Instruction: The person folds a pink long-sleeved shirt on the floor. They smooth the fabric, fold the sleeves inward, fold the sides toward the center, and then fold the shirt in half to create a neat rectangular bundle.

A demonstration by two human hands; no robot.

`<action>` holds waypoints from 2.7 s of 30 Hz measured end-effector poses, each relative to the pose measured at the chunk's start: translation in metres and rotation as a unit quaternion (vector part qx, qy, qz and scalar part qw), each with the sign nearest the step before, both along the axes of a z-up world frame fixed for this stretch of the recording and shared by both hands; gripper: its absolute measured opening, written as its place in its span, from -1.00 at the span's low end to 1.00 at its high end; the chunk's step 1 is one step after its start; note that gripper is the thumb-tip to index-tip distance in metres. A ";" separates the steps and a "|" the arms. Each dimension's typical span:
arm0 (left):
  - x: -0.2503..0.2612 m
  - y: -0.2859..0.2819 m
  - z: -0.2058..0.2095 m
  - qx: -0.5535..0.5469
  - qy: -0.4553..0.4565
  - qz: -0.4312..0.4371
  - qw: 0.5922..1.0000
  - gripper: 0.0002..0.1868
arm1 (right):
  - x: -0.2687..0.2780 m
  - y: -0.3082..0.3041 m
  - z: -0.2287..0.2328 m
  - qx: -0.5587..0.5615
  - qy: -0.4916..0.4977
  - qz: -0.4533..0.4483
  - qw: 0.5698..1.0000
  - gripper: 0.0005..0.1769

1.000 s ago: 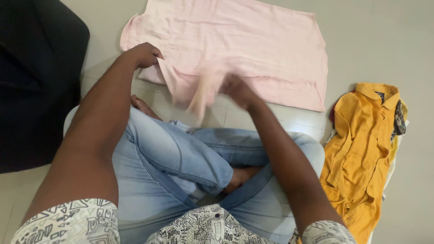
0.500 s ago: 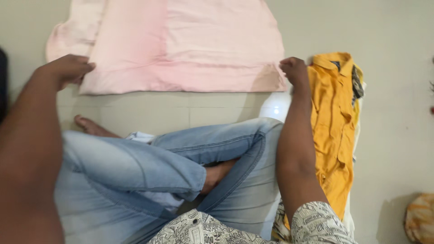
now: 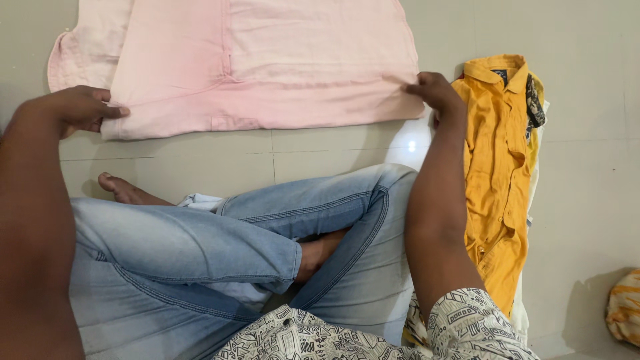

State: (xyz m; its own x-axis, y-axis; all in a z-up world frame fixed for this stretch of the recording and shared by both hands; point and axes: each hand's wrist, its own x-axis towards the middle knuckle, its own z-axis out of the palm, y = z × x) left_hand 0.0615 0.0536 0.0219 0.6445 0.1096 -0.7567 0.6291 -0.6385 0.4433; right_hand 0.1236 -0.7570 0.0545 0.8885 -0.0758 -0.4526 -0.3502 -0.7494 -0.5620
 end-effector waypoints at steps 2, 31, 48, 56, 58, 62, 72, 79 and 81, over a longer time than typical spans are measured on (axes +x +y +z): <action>-0.003 0.001 -0.001 0.002 -0.003 -0.004 1.000 -0.06 | -0.015 0.012 0.015 0.031 -0.019 -0.035 0.999 -0.52; -0.004 -0.093 0.053 0.310 -0.132 -0.236 0.911 -0.24 | -0.008 0.188 -0.046 0.020 -0.296 0.182 0.937 -0.48; -0.008 -0.109 0.025 0.271 -0.066 -0.213 0.936 0.45 | -0.066 0.076 -0.010 -0.209 -0.212 0.235 0.925 -0.20; 0.014 -0.035 -0.004 0.307 -0.107 -0.243 0.914 -0.35 | -0.048 0.047 -0.053 -0.239 -0.202 0.254 0.915 -0.15; 0.018 0.003 -0.009 0.339 -0.136 -0.201 0.909 -0.49 | -0.037 0.043 -0.052 -0.231 -0.174 0.268 0.919 -0.11; 0.027 0.007 0.002 0.339 -0.089 -0.191 0.917 -0.59 | -0.023 0.085 -0.007 -0.362 -0.083 0.275 0.887 -0.36; -0.016 -0.076 0.041 0.327 -0.064 -0.246 0.910 -0.38 | -0.027 0.192 -0.033 -0.214 0.030 0.340 0.915 -0.37; -0.026 -0.073 0.039 0.356 -0.010 -0.274 0.893 -0.36 | -0.066 0.209 -0.018 -0.171 0.050 0.321 0.930 -0.44; -0.027 -0.084 0.048 0.388 0.018 -0.298 0.872 -0.39 | -0.074 0.216 0.002 -0.189 0.074 0.279 0.939 -0.50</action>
